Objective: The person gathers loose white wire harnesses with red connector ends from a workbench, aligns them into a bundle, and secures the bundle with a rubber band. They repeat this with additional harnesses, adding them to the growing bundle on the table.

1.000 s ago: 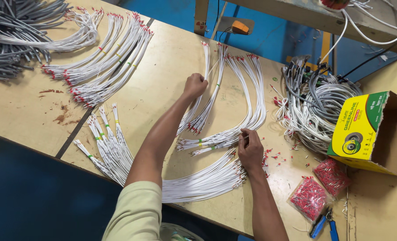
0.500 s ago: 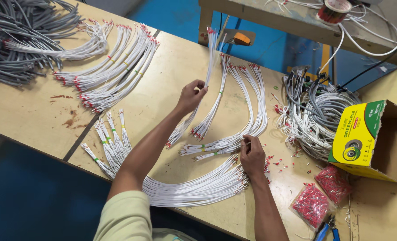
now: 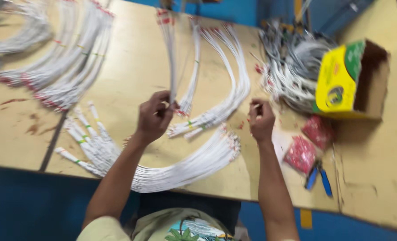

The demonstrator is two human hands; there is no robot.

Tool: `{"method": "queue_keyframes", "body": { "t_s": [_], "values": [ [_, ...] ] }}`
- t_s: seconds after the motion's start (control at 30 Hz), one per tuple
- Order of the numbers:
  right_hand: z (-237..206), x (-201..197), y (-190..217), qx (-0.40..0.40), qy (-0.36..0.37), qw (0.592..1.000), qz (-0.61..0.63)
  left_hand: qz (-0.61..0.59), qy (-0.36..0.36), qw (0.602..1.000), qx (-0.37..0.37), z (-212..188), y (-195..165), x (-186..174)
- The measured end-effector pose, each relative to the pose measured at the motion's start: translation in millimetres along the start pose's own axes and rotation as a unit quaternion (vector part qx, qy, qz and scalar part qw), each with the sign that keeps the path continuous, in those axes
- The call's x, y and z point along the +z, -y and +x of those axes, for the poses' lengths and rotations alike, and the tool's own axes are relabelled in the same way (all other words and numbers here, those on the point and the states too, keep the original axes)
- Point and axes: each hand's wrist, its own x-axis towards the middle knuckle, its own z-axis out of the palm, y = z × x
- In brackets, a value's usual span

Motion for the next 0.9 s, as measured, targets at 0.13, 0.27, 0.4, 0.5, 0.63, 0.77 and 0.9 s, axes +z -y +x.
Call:
{"method": "queue_keyframes", "body": {
  "t_s": [0.13, 0.27, 0.4, 0.5, 0.63, 0.77, 0.9],
  "values": [
    [-4.0, -34.4, 7.6, 0.092, -0.006, 0.992, 0.090, 0.032, 0.053, 0.998, -0.013, -20.5, -31.5, -16.8],
    [-20.3, -36.2, 35.2, 0.060, 0.123, 0.989, -0.059, 0.023, 0.060, 0.998, -0.023, -31.3, -47.2, -19.7],
    [-30.9, -23.7, 53.4, 0.076, 0.210, 0.953, -0.206, 0.018, 0.040, 0.999, -0.021, -44.8, -46.2, -14.8],
    [-29.9, -14.1, 56.1, 0.034, 0.217, 0.946, -0.238, -0.005, 0.032, 0.999, -0.041, -54.5, -43.8, -8.5],
    [-24.5, -3.7, 55.9, 0.017, 0.249, 0.926, -0.283, 0.027, 0.041, 0.996, -0.071, -58.4, -44.2, 0.3],
    [-23.2, 1.7, 57.1, 0.023, 0.251, 0.924, -0.287, -0.039, 0.036, 0.997, -0.058, -62.0, -46.6, 5.0],
    [-25.1, 3.6, 60.4, 0.063, 0.251, 0.917, -0.304, -0.065, 0.055, 0.995, -0.045, -69.7, -47.4, 7.2]
  ]
}}
